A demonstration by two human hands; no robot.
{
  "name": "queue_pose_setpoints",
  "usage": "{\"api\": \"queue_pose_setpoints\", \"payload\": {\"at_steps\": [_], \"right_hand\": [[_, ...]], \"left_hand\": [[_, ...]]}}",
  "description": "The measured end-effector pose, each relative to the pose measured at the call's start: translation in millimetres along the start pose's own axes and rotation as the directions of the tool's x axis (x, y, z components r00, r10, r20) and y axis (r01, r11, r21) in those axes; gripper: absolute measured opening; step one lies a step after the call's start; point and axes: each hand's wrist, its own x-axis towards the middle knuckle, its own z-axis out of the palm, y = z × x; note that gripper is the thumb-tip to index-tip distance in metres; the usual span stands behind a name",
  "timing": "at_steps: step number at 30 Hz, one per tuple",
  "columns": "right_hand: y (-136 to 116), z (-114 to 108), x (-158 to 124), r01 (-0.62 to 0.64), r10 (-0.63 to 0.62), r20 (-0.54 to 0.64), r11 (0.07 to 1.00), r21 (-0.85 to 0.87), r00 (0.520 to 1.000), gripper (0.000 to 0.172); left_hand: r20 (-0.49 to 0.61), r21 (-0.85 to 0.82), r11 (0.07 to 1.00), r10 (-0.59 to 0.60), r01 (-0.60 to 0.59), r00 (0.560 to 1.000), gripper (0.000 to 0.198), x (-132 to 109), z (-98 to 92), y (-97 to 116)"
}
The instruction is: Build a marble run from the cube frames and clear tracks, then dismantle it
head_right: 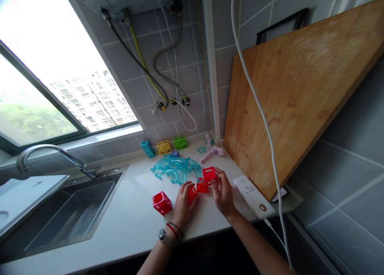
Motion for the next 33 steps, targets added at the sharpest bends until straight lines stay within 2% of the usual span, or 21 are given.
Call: {"api": "queue_pose_setpoints", "payload": {"at_steps": [2, 5, 8, 10, 13, 16, 18, 19, 21, 22, 23, 25, 28, 30, 33], "right_hand": [[-5.0, 6.9, -2.4, -0.179, 0.191, -0.027, 0.955, 0.237, 0.981, 0.021], [-13.4, 17.5, -11.9, -0.375, 0.38, 0.095, 0.782, 0.497, 0.92, 0.024], [-21.7, 25.7, -25.8, -0.508, 0.464, 0.241, 0.626, 0.592, 0.853, 0.029], [-26.2, 28.3, -34.6, -0.565, 0.484, 0.311, 0.57, 0.597, 0.818, 0.032], [-29.7, 26.4, -43.2, -0.601, 0.485, 0.361, 0.576, 0.553, 0.797, 0.032], [-30.0, 21.6, -43.8, -0.617, 0.476, 0.401, 0.672, 0.409, 0.783, 0.04], [-30.3, 21.6, -39.4, -0.581, 0.437, 0.438, 0.764, 0.28, 0.786, 0.047], [-31.3, 23.7, -35.9, -0.544, 0.407, 0.456, 0.809, 0.222, 0.791, 0.049], [-36.2, 32.7, -26.7, -0.447, 0.337, 0.495, 0.886, 0.121, 0.801, 0.049], [-40.3, 39.4, -21.2, -0.393, 0.301, 0.517, 0.917, 0.074, 0.801, 0.049], [-45.3, 47.4, -15.3, -0.33, 0.262, 0.543, 0.943, 0.029, 0.798, 0.049], [-56.8, 65.5, -3.0, -0.176, 0.171, 0.607, 0.983, -0.053, 0.776, 0.047], [-71.2, 92.2, 14.3, 0.076, 0.035, 0.709, 0.989, -0.125, 0.704, 0.042], [-75.4, 106.8, 23.7, 0.194, -0.022, 0.765, 0.972, -0.135, 0.643, 0.04], [-74.6, 122.5, 32.3, 0.284, -0.052, 0.824, 0.949, -0.135, 0.564, 0.04]], "left_hand": [[0.009, 0.002, 1.0, 0.006, -0.006, 1.0, 0.035, -0.9, 0.7, -1.6], [0.02, -0.011, 1.0, 0.016, -0.015, 1.0, 0.041, -1.8, 1.3, -4.2], [0.007, -0.049, 0.998, 0.029, -0.028, 1.0, 0.051, -3.2, -0.8, -1.7], [-0.005, -0.069, 0.997, 0.037, -0.037, 0.999, 0.054, -8.3, -5.7, 4.6], [-0.032, -0.063, 0.997, 0.041, -0.043, 0.999, 0.044, -30.7, -21.3, 16.6], [-0.091, -0.054, 0.993, 0.1, -0.105, 0.991, 0.03, -67.6, -46.5, 20.5], [-0.244, -0.041, 0.987, 0.141, -0.155, 0.959, 0.028, -88.3, -65.6, 15.4], [-0.347, -0.021, 0.989, 0.13, -0.146, 0.929, 0.027, -94.4, -74.8, 10.8], [-0.503, -0.001, 0.999, 0.042, -0.05, 0.863, 0.035, -96.5, -90.6, -1.6], [-0.524, -0.018, 1.0, -0.028, 0.021, 0.851, 0.047, -93.2, -96.7, -8.9], [-0.498, -0.06, 0.994, -0.108, 0.09, 0.861, 0.06, -88.1, -101.5, -16.4], [-0.345, -0.192, 0.963, -0.248, 0.191, 0.905, 0.075, -76.3, -106.9, -31.3], [-0.11, -0.32, 0.913, -0.3, 0.251, 0.948, 0.077, -65.0, -106.8, -48.7], [-0.067, -0.335, 0.91, -0.282, 0.245, 0.957, 0.072, -64.1, -103.8, -55.3], [-0.08, -0.359, 0.907, -0.263, 0.218, 0.962, 0.06, -67.3, -99.5, -58.8]]}}
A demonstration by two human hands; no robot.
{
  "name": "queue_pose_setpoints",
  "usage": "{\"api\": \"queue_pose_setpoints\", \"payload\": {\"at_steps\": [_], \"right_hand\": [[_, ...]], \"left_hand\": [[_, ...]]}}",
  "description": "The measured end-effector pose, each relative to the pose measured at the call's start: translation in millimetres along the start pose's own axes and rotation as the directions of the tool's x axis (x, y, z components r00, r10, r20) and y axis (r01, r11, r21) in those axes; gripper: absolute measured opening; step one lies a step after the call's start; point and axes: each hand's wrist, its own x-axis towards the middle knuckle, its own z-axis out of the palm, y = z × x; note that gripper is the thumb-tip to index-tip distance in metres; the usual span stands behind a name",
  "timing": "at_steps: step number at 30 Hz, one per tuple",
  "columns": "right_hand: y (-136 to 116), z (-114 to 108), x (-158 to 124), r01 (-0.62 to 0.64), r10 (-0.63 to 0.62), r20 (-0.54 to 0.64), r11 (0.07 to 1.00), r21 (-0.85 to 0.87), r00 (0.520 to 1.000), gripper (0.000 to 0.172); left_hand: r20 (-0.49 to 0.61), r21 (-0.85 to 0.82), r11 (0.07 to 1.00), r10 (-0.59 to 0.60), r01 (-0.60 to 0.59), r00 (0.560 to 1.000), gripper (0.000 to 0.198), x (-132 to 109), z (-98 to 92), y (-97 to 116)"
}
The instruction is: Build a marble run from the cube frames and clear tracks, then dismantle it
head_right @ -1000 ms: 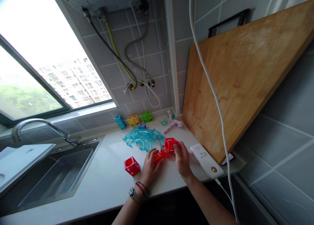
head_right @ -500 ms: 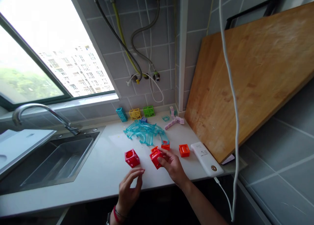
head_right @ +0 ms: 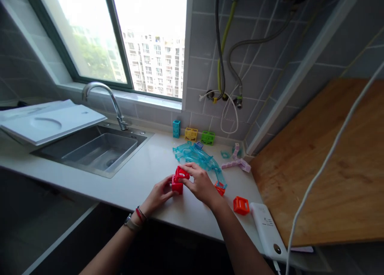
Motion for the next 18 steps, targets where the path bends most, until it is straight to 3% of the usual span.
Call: {"api": "queue_pose_setpoints", "payload": {"at_steps": [18], "right_hand": [[14.9, 20.6, 9.5, 0.023, -0.012, 0.118, 0.995, -0.098, 0.993, 0.041]], "left_hand": [[-0.014, -0.025, 0.998, 0.055, -0.055, 0.998, 0.056, -2.6, 0.4, 7.8]]}}
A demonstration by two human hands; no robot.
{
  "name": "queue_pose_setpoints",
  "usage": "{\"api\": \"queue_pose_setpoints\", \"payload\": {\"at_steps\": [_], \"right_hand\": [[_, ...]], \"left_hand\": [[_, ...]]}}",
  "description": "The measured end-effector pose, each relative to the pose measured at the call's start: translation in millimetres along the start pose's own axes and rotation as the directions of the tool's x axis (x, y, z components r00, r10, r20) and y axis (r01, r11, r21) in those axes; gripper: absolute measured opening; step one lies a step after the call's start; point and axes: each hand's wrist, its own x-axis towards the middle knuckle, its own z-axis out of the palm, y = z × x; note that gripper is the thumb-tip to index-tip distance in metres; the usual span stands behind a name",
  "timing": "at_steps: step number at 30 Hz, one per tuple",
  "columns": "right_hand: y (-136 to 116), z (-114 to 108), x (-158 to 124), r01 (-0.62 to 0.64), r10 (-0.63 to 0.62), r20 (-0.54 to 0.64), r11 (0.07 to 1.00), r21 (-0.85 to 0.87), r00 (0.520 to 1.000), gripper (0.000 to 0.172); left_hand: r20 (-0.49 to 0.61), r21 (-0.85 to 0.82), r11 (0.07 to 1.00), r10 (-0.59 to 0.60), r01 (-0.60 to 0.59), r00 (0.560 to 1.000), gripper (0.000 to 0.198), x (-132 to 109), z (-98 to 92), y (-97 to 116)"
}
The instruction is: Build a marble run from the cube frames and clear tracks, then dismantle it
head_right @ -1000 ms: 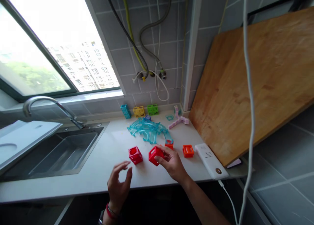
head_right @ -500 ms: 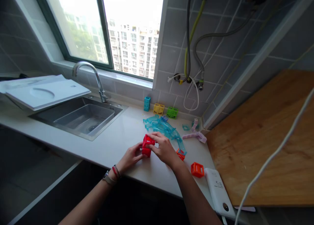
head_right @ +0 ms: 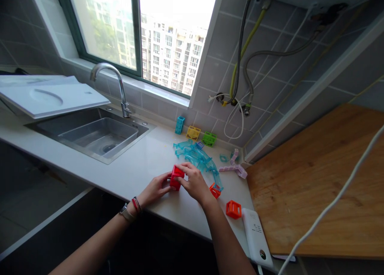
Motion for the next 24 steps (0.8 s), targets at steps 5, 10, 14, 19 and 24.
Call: {"api": "queue_pose_setpoints", "payload": {"at_steps": [5, 10, 14, 19, 24], "right_hand": [[10.1, 6.4, -8.4, -0.041, 0.043, -0.028, 0.996, 0.078, 0.999, 0.057], [19.9, 17.4, -18.2, -0.199, 0.219, -0.011, 0.905, 0.375, 0.976, 0.073], [21.1, 20.3, -19.1, -0.211, 0.241, 0.0, 0.851, 0.48, 0.971, 0.07], [23.2, 24.6, -19.5, -0.204, 0.251, -0.012, 0.813, 0.545, 0.968, 0.069], [27.3, 28.2, -20.2, -0.209, 0.27, -0.019, 0.784, 0.585, 0.963, 0.073]], "left_hand": [[0.006, 0.016, 1.0, -0.002, 0.002, 1.0, 0.055, 0.4, -0.7, 1.2], [0.01, 0.039, 0.999, -0.001, 0.001, 1.0, 0.058, 0.7, -0.1, 1.1], [0.005, 0.054, 0.999, 0.007, -0.007, 1.0, 0.058, 0.3, 0.3, 0.5], [0.003, 0.083, 0.996, 0.018, -0.018, 1.0, 0.052, 0.6, -0.7, 2.8], [0.002, 0.04, 0.999, -0.009, 0.009, 1.0, 0.05, 1.3, -0.6, 4.8]]}}
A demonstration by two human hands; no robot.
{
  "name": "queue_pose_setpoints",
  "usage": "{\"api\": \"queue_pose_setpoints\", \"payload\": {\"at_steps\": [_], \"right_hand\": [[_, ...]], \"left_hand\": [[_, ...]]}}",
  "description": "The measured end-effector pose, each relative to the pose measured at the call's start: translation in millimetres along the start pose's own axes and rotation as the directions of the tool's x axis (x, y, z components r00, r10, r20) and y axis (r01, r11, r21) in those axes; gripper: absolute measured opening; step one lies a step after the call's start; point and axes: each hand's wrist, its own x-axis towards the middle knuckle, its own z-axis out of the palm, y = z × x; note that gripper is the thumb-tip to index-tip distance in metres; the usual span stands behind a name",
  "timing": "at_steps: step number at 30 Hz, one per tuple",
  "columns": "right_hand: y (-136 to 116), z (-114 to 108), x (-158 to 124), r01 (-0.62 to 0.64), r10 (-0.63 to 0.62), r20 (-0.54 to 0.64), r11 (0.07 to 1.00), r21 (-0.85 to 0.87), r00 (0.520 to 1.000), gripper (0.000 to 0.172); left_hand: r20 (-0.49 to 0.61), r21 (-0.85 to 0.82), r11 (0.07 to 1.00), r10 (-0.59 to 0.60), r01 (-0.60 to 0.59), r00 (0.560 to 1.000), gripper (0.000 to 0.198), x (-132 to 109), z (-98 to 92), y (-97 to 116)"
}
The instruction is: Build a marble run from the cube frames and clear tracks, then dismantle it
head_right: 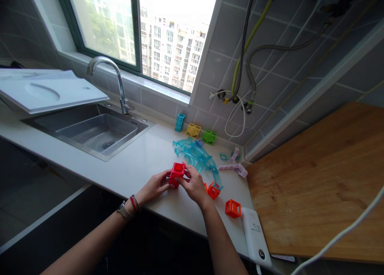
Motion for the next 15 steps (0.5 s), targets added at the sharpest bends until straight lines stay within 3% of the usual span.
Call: {"api": "queue_pose_setpoints", "payload": {"at_steps": [8, 15], "right_hand": [[9.0, 3.8, -8.8, 0.017, -0.019, -0.034, 0.997, -0.078, 0.999, 0.075], [27.6, 18.2, -26.0, 0.059, -0.065, -0.146, 0.997, -0.044, 0.987, 0.047]], "left_hand": [[0.017, 0.009, 1.0, -0.007, 0.007, 1.0, 0.055, 0.1, 1.3, -2.9], [0.045, 0.089, 0.995, 0.04, -0.044, 0.998, 0.048, 0.2, 1.5, -7.8]]}}
